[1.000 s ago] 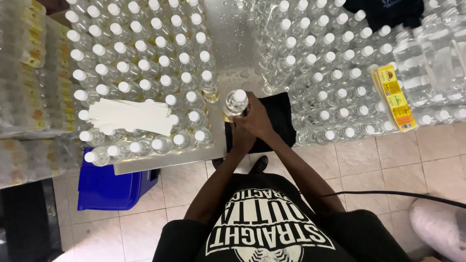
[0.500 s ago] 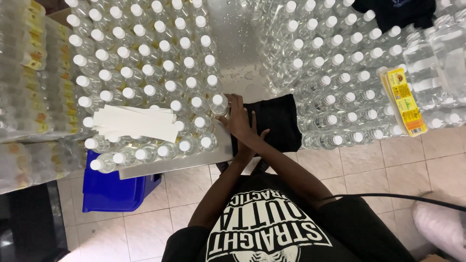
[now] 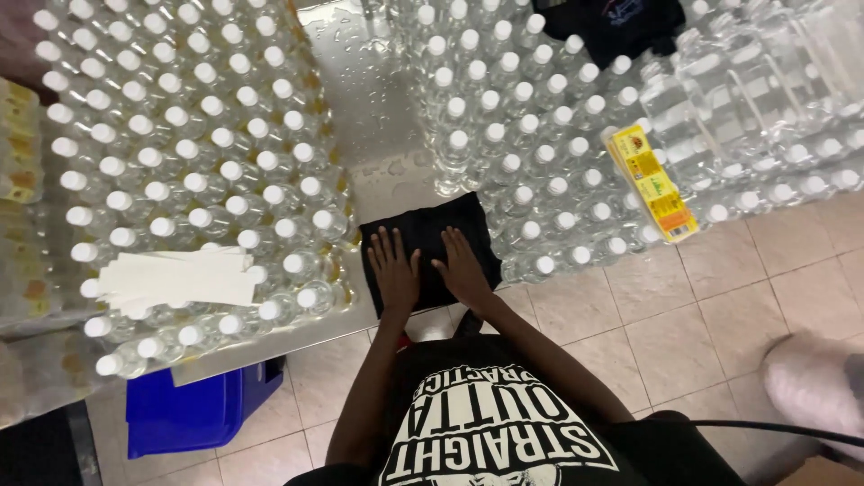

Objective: Manual application of adhesive labels to plastic water bottles.

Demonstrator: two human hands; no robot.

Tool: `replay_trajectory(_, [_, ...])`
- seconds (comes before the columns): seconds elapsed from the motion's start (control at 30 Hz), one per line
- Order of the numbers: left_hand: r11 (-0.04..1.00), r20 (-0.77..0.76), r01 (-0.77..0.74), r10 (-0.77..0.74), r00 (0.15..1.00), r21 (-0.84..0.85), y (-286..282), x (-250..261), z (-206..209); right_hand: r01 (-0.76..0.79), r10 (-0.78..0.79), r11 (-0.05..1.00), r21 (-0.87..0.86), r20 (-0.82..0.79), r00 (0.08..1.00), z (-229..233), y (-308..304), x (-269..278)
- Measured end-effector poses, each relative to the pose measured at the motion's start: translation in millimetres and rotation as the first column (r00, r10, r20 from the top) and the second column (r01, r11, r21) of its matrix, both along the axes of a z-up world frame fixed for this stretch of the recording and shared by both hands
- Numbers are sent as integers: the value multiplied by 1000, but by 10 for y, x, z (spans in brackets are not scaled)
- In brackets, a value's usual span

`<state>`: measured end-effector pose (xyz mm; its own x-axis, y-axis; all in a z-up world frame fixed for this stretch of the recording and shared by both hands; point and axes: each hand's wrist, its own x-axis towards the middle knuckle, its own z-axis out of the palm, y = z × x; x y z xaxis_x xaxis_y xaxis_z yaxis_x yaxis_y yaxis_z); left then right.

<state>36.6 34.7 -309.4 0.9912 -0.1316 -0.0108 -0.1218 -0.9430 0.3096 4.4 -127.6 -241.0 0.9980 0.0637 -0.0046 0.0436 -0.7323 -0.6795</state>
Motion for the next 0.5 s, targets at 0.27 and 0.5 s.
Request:
replay_trajectory(0.27, [994, -59, -85, 82, 995, -65, -21, 82, 76, -84, 84, 910, -406, -17, 996, -351, -103, 10])
replay_trajectory(0.5, [848, -94, -218, 198, 976, -484, -367, 1352, 681, -61, 84, 923, -380, 44, 996, -230, -115, -33])
